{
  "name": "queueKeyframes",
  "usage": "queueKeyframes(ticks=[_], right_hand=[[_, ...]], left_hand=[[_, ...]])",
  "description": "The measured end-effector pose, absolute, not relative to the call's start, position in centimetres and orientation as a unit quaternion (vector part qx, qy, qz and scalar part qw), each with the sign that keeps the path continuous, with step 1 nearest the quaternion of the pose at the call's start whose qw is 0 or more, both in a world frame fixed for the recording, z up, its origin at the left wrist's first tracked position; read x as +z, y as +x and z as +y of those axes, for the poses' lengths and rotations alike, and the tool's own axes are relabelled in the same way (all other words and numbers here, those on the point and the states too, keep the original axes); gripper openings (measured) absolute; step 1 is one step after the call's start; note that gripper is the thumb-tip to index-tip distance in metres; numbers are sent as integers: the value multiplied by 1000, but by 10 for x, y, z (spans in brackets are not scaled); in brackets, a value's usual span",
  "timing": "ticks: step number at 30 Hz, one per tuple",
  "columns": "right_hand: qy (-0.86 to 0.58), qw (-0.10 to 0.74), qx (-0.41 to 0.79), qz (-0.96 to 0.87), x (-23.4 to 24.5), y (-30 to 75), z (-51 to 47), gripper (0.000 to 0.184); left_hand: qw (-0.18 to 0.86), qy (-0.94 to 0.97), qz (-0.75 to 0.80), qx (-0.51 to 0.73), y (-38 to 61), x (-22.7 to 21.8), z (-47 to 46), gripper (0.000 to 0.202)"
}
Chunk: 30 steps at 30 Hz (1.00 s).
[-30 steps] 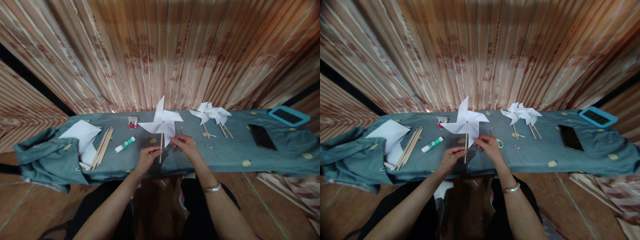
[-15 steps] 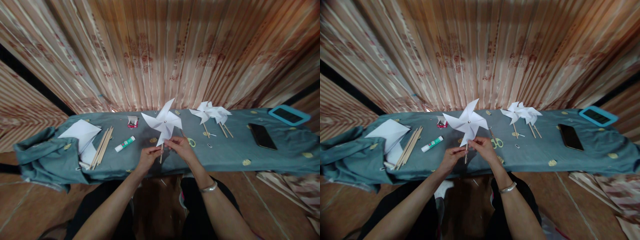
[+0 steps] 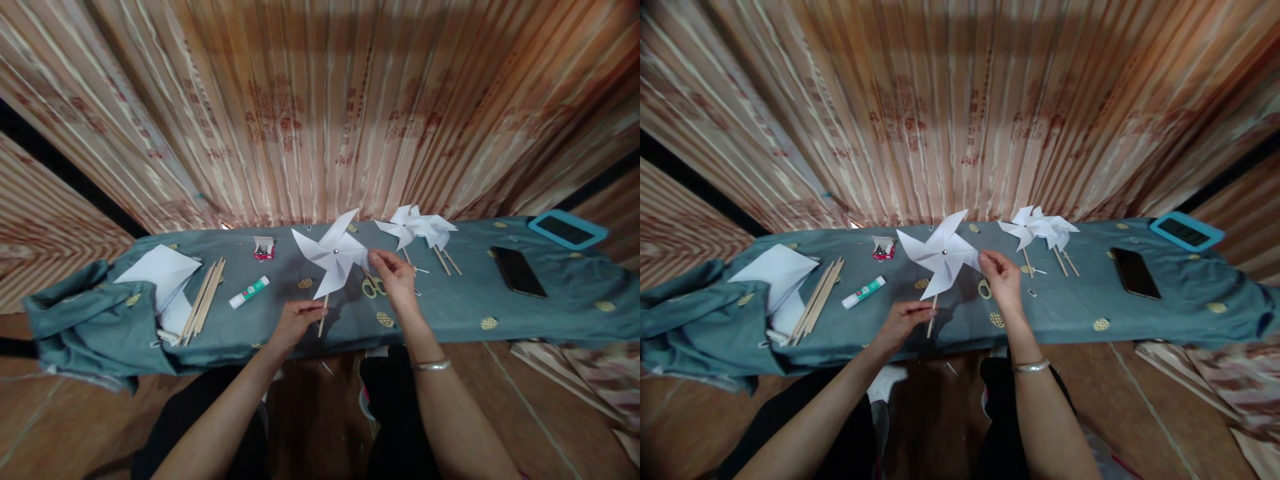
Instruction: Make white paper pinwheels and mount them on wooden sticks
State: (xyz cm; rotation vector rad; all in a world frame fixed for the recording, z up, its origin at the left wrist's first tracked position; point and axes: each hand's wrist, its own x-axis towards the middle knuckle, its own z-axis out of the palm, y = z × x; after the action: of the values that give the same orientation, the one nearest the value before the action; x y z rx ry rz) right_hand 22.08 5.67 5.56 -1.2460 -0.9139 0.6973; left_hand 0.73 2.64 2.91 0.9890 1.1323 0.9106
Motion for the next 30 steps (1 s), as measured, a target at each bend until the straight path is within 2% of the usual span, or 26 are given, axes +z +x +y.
queueKeyframes(ticks=[6, 19, 30], right_hand=[[-559, 635, 348, -404, 50, 220, 56, 35], [-543, 603, 404, -423, 48, 199, 52, 35], [-555, 570, 406, -450, 46, 192, 48, 36]], left_hand=[[639, 445, 496, 384, 7, 29, 25, 29], [626, 402, 503, 441, 6, 26, 29, 30], [614, 417, 501, 445, 4, 27, 29, 31]])
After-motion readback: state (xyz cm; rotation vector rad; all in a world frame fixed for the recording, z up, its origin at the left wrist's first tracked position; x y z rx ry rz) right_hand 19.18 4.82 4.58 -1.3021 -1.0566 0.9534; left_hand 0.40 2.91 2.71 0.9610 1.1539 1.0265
